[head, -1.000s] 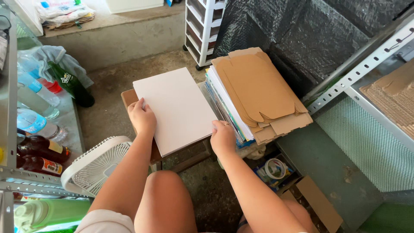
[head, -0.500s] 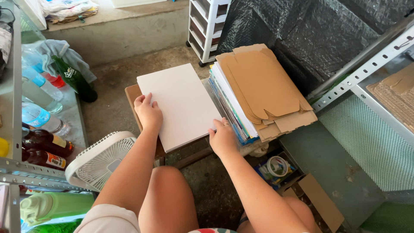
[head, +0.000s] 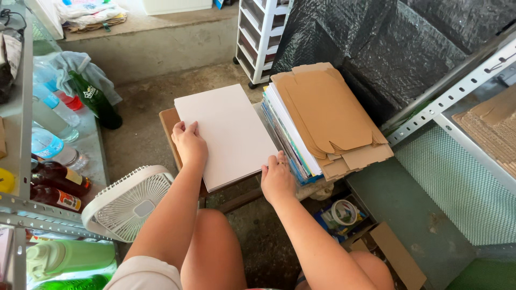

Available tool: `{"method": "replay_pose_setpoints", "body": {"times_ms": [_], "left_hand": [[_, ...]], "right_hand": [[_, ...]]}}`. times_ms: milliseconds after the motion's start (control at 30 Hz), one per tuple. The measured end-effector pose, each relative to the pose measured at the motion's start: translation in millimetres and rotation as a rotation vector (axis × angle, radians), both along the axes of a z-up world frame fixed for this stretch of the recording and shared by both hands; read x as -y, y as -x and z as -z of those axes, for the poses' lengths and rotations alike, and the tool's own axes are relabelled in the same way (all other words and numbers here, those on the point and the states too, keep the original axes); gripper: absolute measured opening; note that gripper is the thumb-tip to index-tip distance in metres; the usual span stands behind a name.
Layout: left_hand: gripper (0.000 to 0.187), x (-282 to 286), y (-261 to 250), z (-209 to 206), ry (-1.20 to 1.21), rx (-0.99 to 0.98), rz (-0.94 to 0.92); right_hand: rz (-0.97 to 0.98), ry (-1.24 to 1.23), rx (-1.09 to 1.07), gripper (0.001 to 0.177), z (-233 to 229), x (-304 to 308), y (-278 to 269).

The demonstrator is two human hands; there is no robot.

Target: The person repeatedly picks up sheets of white paper from a metal shelf and places them onto a stack on a small stool. They also handle brown cardboard sheets, placing them on top of the white paper stack.

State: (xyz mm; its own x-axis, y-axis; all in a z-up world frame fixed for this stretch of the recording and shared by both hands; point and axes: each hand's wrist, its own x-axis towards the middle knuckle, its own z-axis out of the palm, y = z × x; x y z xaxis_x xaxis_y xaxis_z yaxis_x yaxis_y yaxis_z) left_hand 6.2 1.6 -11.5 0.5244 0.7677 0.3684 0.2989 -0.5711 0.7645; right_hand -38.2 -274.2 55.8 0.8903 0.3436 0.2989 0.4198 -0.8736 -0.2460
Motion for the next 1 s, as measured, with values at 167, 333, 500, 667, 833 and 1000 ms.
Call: {"method": "replay_pose_setpoints", "body": {"times_ms": [167, 333, 500, 667, 833, 1000], "left_hand": [[0.023, 0.6, 1.1, -2.7, 0.008, 0.005, -0.008], [0.022, -1.5, 4.7, -2.6, -0.033, -0.001, -0.006], [0.024, 3.3, 11.6, -16.8, -0.247, -0.122, 0.035], [0.022, -32.7, -26.9, -0.8, -0.39, -0.534, 0.021], [0.044, -1.8, -25.5, -106.1, -0.044, -0.847, 0.083], [0.03, 55.2, -58.4, -156.5, -0.124, -0.448, 0.271]], "right_hand": [[-0.007, 0.036, -0.103, 0.03, -0.9, 2.9, 1.5], [0.003, 0.036, -0.254, 0.035, -22.9, 1.1, 11.4], [-0.037, -0.114, -0.706, 0.049, -49.8, 27.4, -8.1], [-0.181, -0.516, -0.496, 0.031, -111.1, 111.8, -9.4], [0.103, -0.684, -0.426, 0.028, -188.6, 232.9, -17.9], [0.322, -0.692, 0.178, 0.012, -213.9, 381.0, -20.5]]}}
